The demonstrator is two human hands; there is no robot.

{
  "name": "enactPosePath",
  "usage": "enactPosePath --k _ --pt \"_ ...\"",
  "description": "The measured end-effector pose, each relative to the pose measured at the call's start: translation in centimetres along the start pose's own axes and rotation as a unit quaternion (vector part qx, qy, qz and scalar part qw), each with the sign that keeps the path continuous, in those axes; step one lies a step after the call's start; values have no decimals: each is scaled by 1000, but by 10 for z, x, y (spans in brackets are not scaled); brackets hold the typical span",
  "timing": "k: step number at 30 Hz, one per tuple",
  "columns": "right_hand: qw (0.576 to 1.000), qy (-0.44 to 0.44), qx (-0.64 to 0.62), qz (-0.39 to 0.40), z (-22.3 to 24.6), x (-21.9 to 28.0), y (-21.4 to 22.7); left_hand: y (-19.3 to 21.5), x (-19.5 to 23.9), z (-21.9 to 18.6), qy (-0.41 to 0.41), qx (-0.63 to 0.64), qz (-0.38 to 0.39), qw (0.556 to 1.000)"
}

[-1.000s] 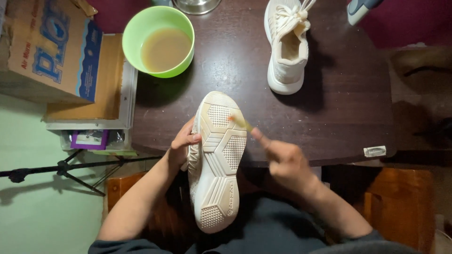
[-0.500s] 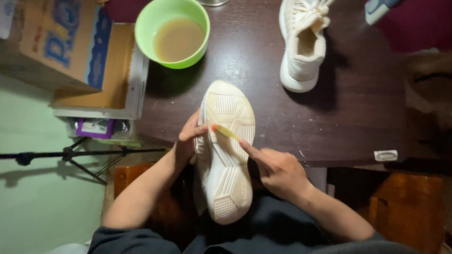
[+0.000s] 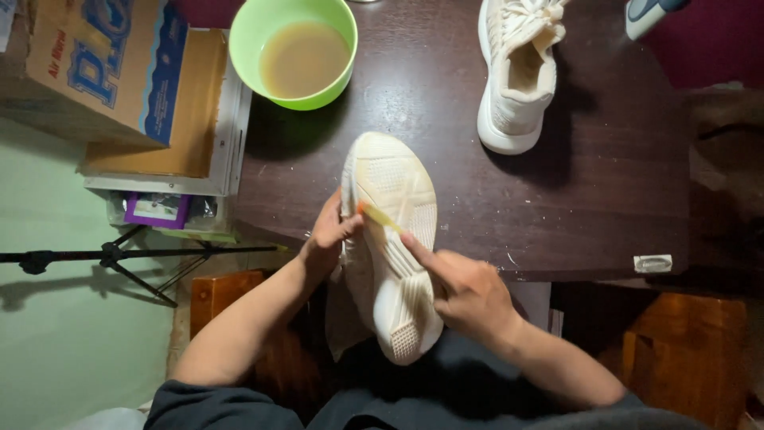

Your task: The person scrubs a white sneaker with a toothbrush, repeatedly dipping the brush into a green bowl of liquid. They clean the upper fabric, laces, and sole of the shoe while holding it in their left hand.

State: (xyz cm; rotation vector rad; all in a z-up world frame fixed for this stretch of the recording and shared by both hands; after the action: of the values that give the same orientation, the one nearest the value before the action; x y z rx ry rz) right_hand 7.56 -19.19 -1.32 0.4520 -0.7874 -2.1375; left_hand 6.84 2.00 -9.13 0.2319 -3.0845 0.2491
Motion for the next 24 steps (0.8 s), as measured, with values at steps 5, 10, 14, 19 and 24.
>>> enactPosePath --k 5,10,14,19,24 --pt "994 -96 -7 52 -21 39 -11 6 -4 -46 -20 -31 -15 999" --pt "1000 -25 -7 17 -6 16 -7 -11 2 -24 -17 -38 14 999" --pt "1000 -7 -12 -12 14 -9 1 -27 11 -3 41 -10 60 997" --pt "997 -48 30 49 -12 25 -12 -12 3 -31 45 -49 3 998" --pt "991 -128 10 44 -34 51 -16 -1 -2 -26 -9 -10 -9 1000"
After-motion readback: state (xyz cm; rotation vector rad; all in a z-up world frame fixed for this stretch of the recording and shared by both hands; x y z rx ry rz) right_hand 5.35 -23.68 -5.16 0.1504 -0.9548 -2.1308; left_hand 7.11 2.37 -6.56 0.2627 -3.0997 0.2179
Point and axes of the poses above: each hand's wrist, its own x-axis away from the middle knuckle, its own y-axis out of the back of the hand, z = x × y, the point moved 8 cm from there along -x, towards the middle knuckle, and after that the axes turned 14 degrees about -x, right-handed, at the moved point
